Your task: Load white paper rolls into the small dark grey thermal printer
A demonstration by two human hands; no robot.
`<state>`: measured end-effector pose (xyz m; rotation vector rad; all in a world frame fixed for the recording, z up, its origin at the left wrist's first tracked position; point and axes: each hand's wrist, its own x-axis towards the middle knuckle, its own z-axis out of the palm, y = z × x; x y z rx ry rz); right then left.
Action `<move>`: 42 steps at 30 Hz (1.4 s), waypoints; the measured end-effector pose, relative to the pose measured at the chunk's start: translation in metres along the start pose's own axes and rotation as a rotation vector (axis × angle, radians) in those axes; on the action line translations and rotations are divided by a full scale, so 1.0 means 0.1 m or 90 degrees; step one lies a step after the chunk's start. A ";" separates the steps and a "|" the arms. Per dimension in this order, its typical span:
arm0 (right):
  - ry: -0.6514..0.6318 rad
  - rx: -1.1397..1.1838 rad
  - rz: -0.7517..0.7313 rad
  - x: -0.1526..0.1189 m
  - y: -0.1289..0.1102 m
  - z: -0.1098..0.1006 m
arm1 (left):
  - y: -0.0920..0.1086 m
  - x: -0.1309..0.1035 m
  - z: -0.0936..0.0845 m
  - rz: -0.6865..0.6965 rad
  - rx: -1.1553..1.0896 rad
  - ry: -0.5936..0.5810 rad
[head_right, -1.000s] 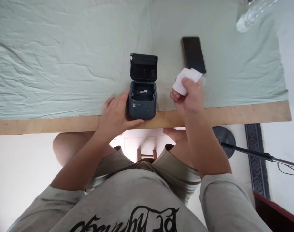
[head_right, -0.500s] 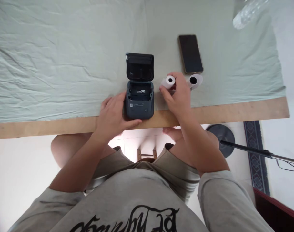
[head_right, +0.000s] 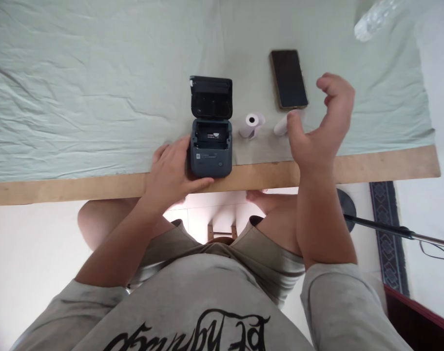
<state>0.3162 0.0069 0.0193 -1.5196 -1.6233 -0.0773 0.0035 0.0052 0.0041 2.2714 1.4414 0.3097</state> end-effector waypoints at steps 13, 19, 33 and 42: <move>-0.146 -0.078 0.131 -0.05 0.35 0.14 | 0.01 0.01 0.01 -0.008 0.019 -0.010; -0.137 -0.104 0.164 -0.04 0.46 0.17 | 0.01 0.01 0.03 -0.016 0.029 -0.013; -0.099 -0.052 0.119 -0.13 0.62 0.24 | 0.04 0.04 -0.01 -0.027 0.014 -0.012; -0.082 -0.035 0.138 -0.18 0.65 0.28 | 0.03 0.03 0.03 -0.018 0.029 0.006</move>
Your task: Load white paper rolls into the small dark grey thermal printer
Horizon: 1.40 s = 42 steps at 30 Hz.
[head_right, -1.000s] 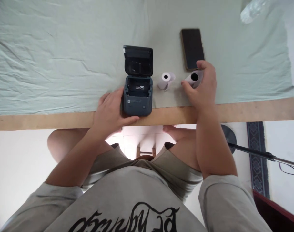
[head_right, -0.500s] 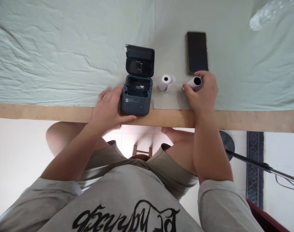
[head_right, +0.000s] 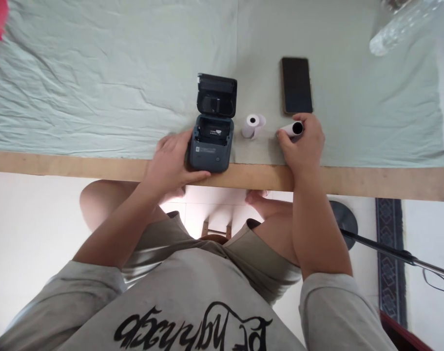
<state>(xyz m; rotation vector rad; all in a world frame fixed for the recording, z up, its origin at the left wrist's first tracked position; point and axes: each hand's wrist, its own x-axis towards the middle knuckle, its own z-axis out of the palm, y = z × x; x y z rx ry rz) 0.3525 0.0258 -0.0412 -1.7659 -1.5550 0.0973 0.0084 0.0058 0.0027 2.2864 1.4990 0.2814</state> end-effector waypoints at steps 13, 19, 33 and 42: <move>0.076 0.012 -0.030 0.02 -0.17 -0.06 | 0.00 -0.01 -0.03 0.011 -0.015 -0.003; 0.125 0.208 -0.179 0.13 -0.58 -0.14 | -0.02 -0.01 -0.02 0.021 -0.025 -0.002; -0.252 0.085 -0.225 -0.17 -1.62 0.08 | -0.04 -0.04 0.01 0.031 -0.041 0.009; -0.234 0.050 -0.177 -0.10 -1.49 0.28 | -0.05 -0.03 0.00 0.041 -0.052 0.007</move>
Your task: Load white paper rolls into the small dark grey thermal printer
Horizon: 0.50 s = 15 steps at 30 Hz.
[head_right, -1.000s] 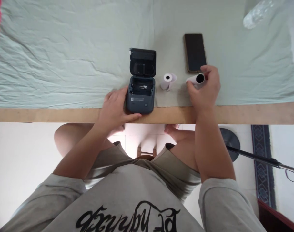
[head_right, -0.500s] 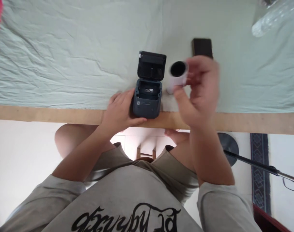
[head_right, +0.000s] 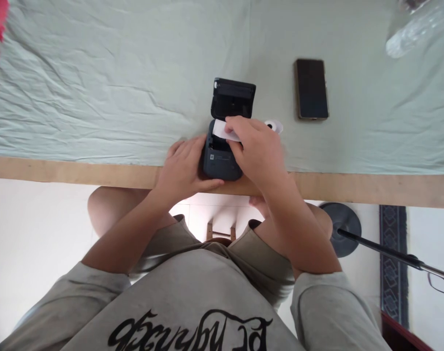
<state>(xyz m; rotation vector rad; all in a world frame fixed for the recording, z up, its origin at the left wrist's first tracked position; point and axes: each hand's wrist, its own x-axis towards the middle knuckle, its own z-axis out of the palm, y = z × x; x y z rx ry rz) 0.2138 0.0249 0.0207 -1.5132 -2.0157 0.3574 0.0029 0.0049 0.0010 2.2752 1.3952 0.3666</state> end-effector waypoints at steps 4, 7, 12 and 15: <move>-0.010 -0.002 -0.004 0.03 -0.01 -0.02 | 0.00 -0.01 0.00 -0.002 0.000 0.002; -0.015 -0.016 0.006 0.03 -0.01 -0.03 | 0.00 -0.01 0.01 0.001 -0.004 0.009; -0.040 -0.062 0.021 0.06 -0.05 -0.01 | -0.02 -0.02 0.03 0.012 -0.014 0.020; -0.056 -0.071 0.036 0.08 -0.09 -0.02 | -0.03 -0.01 0.04 0.019 -0.020 0.025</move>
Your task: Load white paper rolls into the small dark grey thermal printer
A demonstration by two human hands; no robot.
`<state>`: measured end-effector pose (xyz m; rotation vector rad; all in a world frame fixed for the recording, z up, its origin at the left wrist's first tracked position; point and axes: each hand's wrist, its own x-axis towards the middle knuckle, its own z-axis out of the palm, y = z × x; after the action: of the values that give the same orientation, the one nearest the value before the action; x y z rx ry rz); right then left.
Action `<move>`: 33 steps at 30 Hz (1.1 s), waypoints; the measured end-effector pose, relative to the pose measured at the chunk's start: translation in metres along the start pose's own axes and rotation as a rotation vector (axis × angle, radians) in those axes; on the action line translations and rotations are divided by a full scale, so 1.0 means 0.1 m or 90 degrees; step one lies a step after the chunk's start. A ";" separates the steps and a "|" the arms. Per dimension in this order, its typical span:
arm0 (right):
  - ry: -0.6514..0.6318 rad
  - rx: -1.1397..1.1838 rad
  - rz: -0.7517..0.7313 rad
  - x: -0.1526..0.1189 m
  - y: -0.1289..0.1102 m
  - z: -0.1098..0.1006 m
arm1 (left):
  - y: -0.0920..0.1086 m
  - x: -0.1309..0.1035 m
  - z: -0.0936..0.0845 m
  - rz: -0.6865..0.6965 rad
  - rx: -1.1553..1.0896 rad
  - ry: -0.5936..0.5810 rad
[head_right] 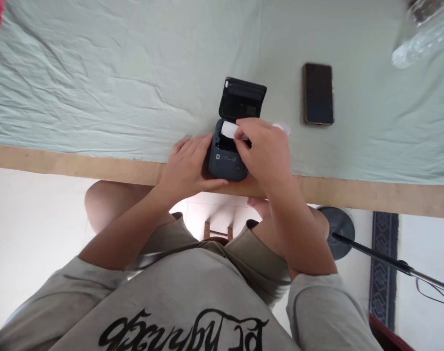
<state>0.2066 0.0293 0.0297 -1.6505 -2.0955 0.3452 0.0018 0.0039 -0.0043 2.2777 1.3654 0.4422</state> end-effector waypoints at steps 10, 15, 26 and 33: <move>0.001 -0.016 0.005 -0.03 -0.04 -0.10 | -0.04 0.00 0.03 0.013 0.009 0.012; -0.020 0.000 -0.009 -0.08 -0.07 -0.16 | -0.05 -0.01 0.04 0.031 0.020 0.030; -0.070 0.061 -0.066 -0.12 -0.05 -0.20 | -0.08 -0.03 0.06 0.074 0.027 0.036; 0.021 0.130 -0.065 -0.10 -0.05 -0.22 | -0.07 -0.03 0.04 0.075 0.036 0.024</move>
<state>0.2147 0.0164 0.0488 -1.4185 -2.0372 0.4780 -0.0028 0.0032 -0.0112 2.4169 1.2814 0.4936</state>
